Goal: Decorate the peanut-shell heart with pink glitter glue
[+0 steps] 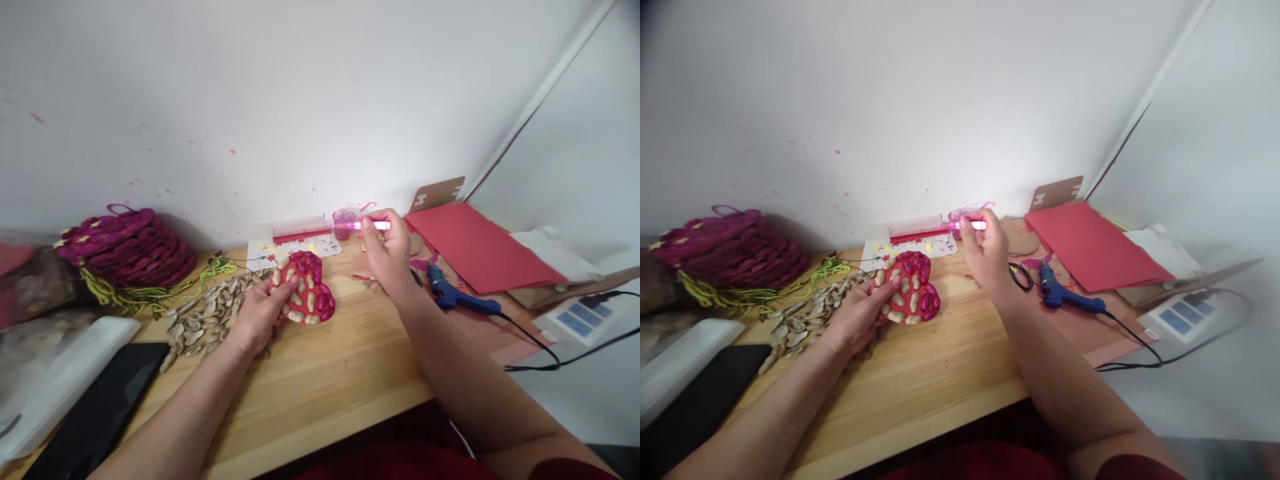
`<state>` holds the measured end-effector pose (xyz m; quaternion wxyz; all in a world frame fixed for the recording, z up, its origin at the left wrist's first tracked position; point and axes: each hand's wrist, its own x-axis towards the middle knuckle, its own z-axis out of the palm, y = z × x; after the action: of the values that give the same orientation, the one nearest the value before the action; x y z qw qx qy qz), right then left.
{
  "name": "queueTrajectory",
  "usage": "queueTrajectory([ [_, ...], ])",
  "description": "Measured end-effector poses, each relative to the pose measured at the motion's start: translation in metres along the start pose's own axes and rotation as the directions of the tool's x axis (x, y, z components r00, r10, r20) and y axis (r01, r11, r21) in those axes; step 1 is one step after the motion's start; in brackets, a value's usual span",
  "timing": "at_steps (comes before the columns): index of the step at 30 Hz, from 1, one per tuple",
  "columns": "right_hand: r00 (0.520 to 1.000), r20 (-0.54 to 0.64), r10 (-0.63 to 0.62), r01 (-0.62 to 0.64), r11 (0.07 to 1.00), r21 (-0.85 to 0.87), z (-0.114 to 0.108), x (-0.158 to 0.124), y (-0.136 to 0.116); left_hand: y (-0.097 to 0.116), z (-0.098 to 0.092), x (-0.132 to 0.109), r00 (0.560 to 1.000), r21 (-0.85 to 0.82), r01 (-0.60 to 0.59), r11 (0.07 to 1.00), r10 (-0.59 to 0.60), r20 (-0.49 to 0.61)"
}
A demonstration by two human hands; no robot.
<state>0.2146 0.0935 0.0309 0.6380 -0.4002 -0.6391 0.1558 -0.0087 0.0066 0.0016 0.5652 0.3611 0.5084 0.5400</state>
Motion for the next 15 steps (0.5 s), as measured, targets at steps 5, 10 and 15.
queueTrajectory([
  [5, 0.981, -0.106, 0.165, -0.178, 0.976, -0.129, -0.008, 0.021, 0.019, -0.004, -0.002, 0.001, 0.999, 0.045, -0.039, 0.998, 0.037, 0.036],
  [10, 0.970, 0.061, 0.235, -0.149, 0.775, -0.614, 0.000, 0.065, 0.012, -0.006, -0.005, 0.002, 0.994, 0.053, -0.001, 0.999, -0.005, 0.113],
  [15, 0.879, 0.148, 0.452, -0.129, 0.527, -0.840, 0.025, 0.104, 0.023, -0.002, -0.005, 0.001, 0.985, 0.090, -0.012, 0.996, -0.004, 0.174],
])
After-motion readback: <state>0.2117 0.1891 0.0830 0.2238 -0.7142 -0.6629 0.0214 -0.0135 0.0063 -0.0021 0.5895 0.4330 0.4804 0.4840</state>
